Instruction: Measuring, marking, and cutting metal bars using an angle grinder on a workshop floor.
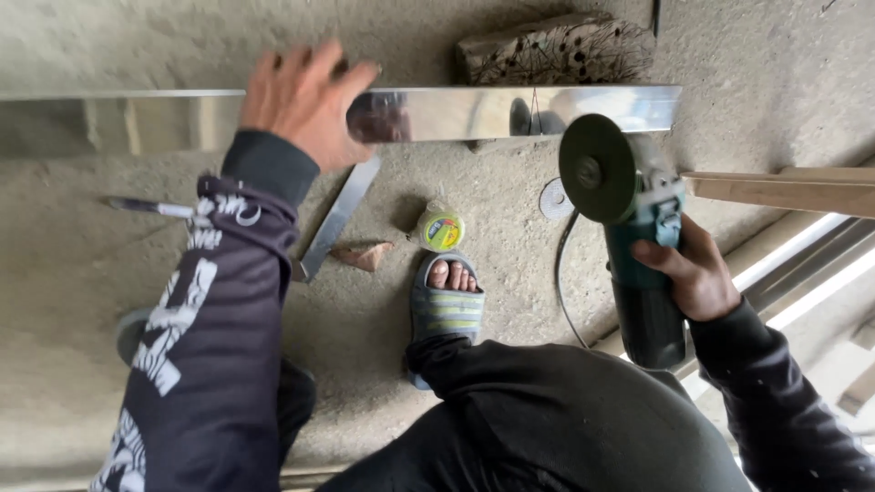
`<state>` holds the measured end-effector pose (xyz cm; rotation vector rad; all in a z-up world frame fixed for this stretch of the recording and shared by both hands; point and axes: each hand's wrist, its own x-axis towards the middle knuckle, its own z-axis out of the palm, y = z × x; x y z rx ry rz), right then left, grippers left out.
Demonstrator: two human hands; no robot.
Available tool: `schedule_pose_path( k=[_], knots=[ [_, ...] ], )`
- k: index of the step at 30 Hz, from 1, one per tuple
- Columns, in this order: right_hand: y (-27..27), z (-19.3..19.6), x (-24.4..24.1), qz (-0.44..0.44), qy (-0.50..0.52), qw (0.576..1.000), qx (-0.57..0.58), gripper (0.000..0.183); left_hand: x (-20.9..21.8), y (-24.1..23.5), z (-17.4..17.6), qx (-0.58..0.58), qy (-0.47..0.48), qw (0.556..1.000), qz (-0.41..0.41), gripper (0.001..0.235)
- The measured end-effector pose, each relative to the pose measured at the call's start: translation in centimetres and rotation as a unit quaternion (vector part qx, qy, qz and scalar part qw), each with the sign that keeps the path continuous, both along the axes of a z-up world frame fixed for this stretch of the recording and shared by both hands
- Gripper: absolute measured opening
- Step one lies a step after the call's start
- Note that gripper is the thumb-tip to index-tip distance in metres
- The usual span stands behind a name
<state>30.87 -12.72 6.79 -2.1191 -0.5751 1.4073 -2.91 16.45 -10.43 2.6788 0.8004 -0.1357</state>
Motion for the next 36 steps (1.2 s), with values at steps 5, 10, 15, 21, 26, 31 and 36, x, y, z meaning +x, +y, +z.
schedule_pose_path(
  k=[5, 10, 15, 21, 26, 31, 36],
  knots=[
    [-5.2, -0.6, 0.1, -0.092, 0.036, 0.994, 0.048, 0.049, 2.0, 2.0, 6.7, -0.220, 0.091, 0.970, 0.043, 0.063],
    [-5.5, -2.5, -0.7, -0.086, 0.008, 0.994, 0.070, 0.047, 3.3, 2.2, 4.0, -0.211, 0.109, 0.970, 0.052, 0.070],
    [-4.6, -2.6, -2.4, -0.097, -0.015, 0.994, 0.037, 0.051, 2.5, -0.8, 0.4, 0.071, 0.030, 0.996, -0.050, 0.088],
    [-2.7, -2.5, -3.3, -0.081, -0.022, 0.996, -0.001, 0.054, 1.9, -0.9, -0.8, 0.043, 0.035, 0.997, -0.047, 0.081],
    [-2.6, -3.0, -3.4, -0.080, -0.045, 0.995, -0.029, 0.050, 1.6, -1.0, -1.2, 0.084, 0.018, 0.995, -0.060, 0.077],
    [-2.9, -3.3, -3.0, -0.073, -0.042, 0.996, -0.030, 0.047, 1.5, -1.0, -1.3, 0.095, 0.017, 0.994, -0.059, 0.073],
    [-2.7, -3.2, -2.8, -0.053, -0.063, 0.995, -0.048, 0.044, 1.5, -1.1, -1.2, 0.126, -0.001, 0.990, -0.056, 0.071]
  ],
)
